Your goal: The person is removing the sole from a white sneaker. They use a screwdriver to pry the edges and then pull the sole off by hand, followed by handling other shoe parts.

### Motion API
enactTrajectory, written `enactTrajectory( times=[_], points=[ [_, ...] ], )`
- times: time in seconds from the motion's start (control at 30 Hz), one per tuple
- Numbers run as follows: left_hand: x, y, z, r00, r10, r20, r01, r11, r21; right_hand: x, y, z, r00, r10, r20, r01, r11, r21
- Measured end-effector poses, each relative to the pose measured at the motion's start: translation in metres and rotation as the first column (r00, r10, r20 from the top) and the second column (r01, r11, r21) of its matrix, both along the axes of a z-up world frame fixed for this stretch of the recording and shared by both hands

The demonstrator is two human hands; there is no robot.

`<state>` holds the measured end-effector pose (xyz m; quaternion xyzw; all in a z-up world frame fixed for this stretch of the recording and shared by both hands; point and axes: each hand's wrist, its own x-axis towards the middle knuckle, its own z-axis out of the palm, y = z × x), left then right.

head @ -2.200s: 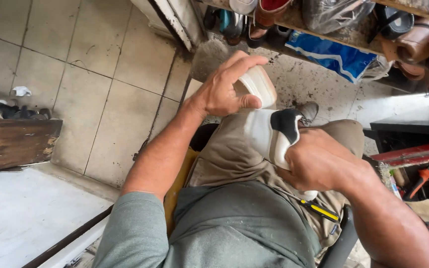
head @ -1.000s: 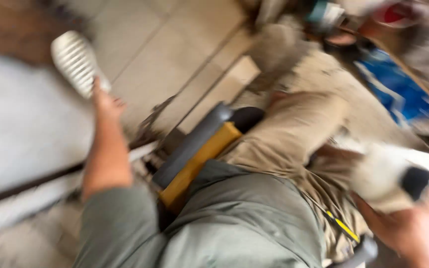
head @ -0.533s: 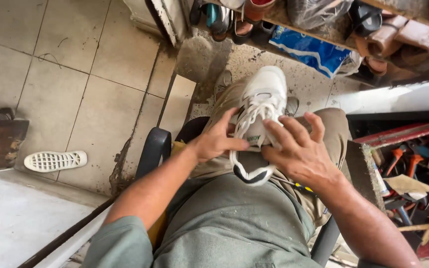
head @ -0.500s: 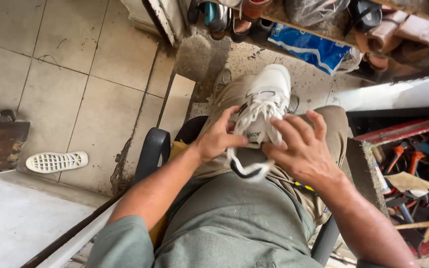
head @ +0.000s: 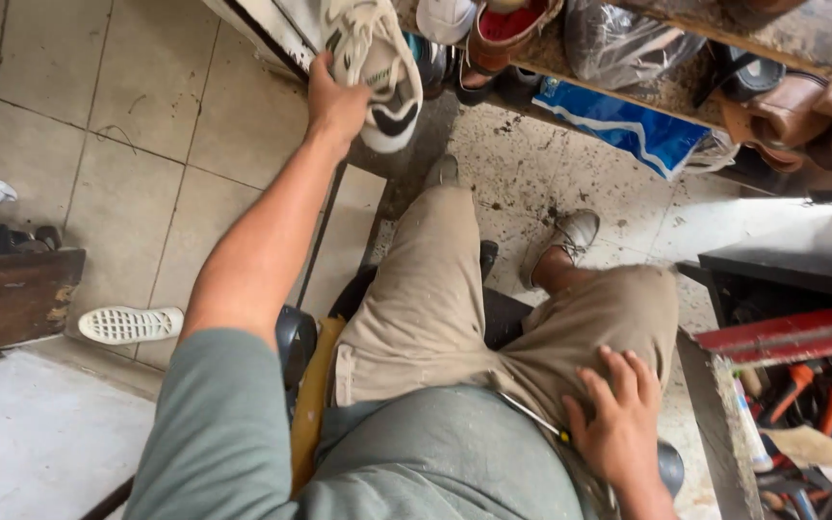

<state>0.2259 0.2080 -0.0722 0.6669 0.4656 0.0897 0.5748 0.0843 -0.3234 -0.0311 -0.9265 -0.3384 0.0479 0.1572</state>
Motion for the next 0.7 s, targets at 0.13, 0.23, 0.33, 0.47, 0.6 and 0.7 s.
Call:
enactTrajectory(
  times=[0.13,0.23,0.33,0.47,0.6,0.7],
  points=[
    [0.092,0.073,-0.087,1.000,-0.008,-0.003,0.008,0.982,0.187,-0.006,0.001,-0.011,0.998,-0.063,0.017,0.062,0.997,0.049],
    [0.141,0.082,-0.095,0.996,-0.079,0.030,0.066,0.952,0.298,-0.022,-0.004,-0.025,0.985,-0.175,0.005,0.174,0.982,0.080],
    [0.153,0.039,-0.064,0.982,0.039,-0.182,0.115,0.642,0.758,-0.048,-0.041,-0.075,0.961,-0.233,0.149,0.215,0.968,0.128],
    [0.161,0.008,-0.095,0.832,-0.470,-0.294,0.433,0.220,0.874,-0.045,-0.047,-0.084,0.979,-0.179,0.101,0.174,0.983,0.055],
    [0.187,0.022,-0.141,0.877,-0.396,-0.272,0.460,0.532,0.711,-0.023,-0.025,-0.047,0.996,-0.001,0.089,-0.008,0.994,0.108],
    [0.149,0.016,-0.098,0.836,-0.467,-0.288,0.539,0.602,0.589,-0.046,-0.056,-0.072,0.998,-0.050,0.037,0.048,0.997,0.054]
  ],
)
